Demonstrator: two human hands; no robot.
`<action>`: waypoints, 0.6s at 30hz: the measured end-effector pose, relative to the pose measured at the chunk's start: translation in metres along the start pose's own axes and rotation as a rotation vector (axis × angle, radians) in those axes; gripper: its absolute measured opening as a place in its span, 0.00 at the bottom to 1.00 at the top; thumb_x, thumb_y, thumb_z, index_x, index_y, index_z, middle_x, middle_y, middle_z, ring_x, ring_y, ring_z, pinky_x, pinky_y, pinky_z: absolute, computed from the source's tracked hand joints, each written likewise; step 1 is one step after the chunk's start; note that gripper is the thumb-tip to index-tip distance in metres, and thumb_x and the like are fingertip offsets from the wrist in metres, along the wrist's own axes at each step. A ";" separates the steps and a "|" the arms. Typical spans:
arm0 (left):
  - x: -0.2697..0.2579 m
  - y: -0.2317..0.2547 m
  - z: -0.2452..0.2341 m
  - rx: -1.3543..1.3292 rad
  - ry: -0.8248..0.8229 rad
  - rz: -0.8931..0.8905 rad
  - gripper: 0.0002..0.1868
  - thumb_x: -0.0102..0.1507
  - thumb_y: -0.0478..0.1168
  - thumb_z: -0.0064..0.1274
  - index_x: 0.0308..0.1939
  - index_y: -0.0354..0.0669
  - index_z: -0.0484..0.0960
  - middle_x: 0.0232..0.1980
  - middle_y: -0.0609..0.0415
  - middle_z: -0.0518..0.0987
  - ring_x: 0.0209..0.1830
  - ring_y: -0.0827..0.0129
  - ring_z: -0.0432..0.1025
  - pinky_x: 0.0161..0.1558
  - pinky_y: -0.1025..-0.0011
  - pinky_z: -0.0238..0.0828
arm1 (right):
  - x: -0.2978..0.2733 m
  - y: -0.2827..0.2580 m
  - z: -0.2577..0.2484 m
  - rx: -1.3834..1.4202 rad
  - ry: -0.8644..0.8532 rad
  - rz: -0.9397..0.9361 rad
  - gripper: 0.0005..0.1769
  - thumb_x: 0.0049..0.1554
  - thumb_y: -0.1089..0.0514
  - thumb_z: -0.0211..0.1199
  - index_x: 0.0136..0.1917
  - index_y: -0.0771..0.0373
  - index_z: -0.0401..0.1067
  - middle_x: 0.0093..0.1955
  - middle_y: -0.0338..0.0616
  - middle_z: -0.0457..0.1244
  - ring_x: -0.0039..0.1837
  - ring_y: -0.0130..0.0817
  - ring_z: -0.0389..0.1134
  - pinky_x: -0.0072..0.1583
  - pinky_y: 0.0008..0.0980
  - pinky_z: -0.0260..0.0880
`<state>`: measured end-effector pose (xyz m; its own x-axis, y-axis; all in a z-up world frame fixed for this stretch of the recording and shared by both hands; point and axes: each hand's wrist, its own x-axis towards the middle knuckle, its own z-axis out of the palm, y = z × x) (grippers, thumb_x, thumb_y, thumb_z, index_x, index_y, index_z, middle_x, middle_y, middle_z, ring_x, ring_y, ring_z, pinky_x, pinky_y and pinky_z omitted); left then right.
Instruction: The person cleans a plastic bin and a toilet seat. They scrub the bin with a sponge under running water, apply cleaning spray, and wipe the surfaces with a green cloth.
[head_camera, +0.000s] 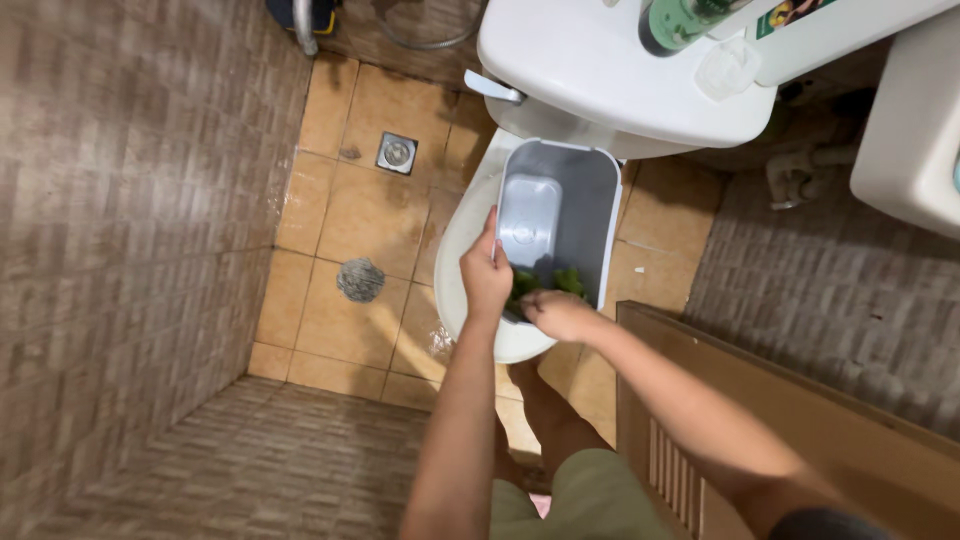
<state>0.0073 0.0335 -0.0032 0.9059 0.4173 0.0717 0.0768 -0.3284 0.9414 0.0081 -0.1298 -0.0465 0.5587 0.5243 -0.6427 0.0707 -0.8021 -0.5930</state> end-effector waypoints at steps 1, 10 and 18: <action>0.004 0.000 0.004 0.001 0.009 0.011 0.30 0.62 0.24 0.43 0.69 0.41 0.74 0.60 0.36 0.80 0.55 0.49 0.78 0.52 0.68 0.74 | 0.003 -0.004 -0.001 0.114 0.026 -0.044 0.23 0.60 0.52 0.49 0.63 0.62 0.74 0.62 0.58 0.67 0.62 0.51 0.68 0.64 0.41 0.66; 0.002 0.003 -0.001 0.111 -0.025 -0.106 0.33 0.61 0.24 0.42 0.71 0.45 0.74 0.38 0.35 0.79 0.33 0.50 0.76 0.42 0.65 0.74 | 0.029 0.021 0.004 -0.110 -0.147 0.002 0.27 0.50 0.67 0.52 0.62 0.62 0.75 0.60 0.59 0.68 0.62 0.51 0.71 0.63 0.42 0.69; -0.010 0.018 0.019 0.078 0.021 0.034 0.33 0.60 0.23 0.41 0.71 0.43 0.72 0.44 0.36 0.81 0.35 0.57 0.78 0.42 0.69 0.73 | 0.084 0.017 -0.035 -0.082 0.434 0.246 0.30 0.57 0.64 0.51 0.74 0.63 0.63 0.81 0.59 0.49 0.72 0.58 0.60 0.70 0.46 0.62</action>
<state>0.0073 0.0078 0.0066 0.8997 0.4221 0.1111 0.0789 -0.4076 0.9097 0.0852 -0.1088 -0.0937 0.8579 0.1636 -0.4871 -0.0512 -0.9161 -0.3978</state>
